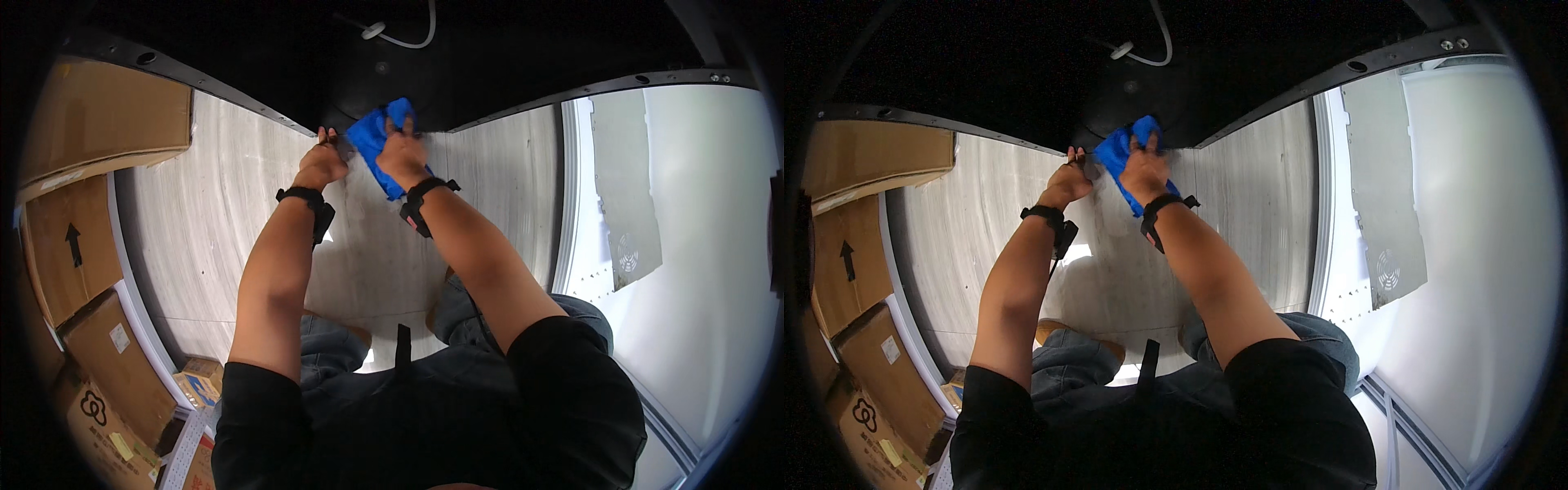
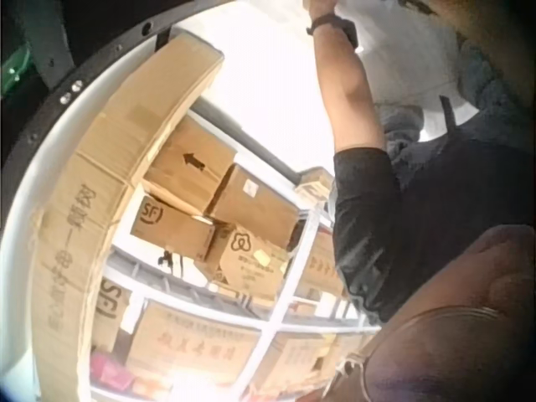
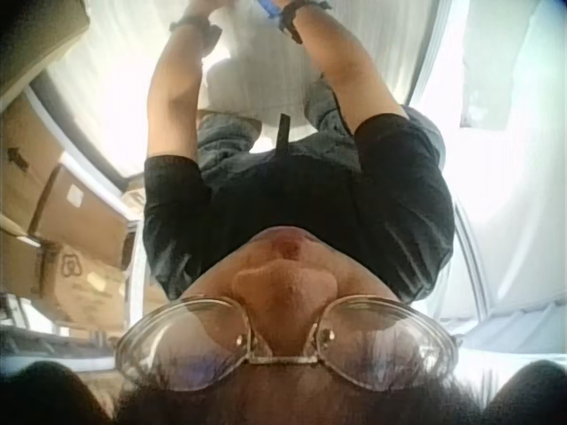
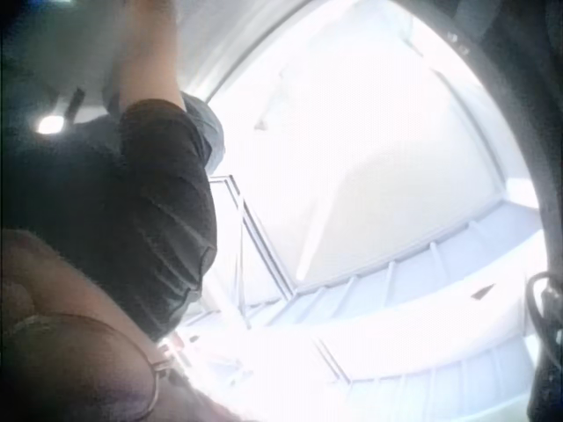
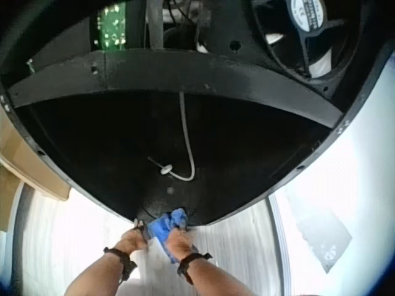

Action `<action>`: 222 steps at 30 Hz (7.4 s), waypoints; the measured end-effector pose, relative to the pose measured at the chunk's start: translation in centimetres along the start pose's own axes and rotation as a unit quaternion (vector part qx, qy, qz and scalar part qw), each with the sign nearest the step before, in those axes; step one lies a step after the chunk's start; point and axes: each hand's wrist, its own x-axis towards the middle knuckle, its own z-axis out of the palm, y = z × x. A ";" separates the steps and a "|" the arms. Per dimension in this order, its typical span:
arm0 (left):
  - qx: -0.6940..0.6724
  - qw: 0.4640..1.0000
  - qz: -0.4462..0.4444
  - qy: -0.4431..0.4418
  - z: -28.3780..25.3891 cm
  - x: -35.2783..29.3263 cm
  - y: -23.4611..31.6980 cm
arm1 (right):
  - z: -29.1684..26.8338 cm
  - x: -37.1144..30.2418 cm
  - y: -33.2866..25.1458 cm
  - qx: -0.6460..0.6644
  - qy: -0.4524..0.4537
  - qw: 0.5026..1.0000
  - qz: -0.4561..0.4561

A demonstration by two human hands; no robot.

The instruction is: The person wipes the interior of a black electronic device with a blue cloth, then uses a screwdriver to remove screws from a beige casing and reattaches a metal back panel. The person handles the casing, cloth, screwdriver, and metal panel throughout the process.

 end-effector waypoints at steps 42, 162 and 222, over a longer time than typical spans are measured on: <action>-0.096 0.992 0.037 0.071 1.4 -0.7 -0.9 | 1.1 0.8 -0.9 0.048 -0.057 0.993 -0.089; -0.147 0.989 -0.015 0.024 -0.2 -2.3 -1.0 | -2.4 11.0 -2.4 -0.117 0.021 0.987 -0.109; -0.697 0.665 0.256 -0.079 -6.7 -12.9 1.2 | -8.7 -9.6 -3.0 0.322 0.134 0.911 -0.218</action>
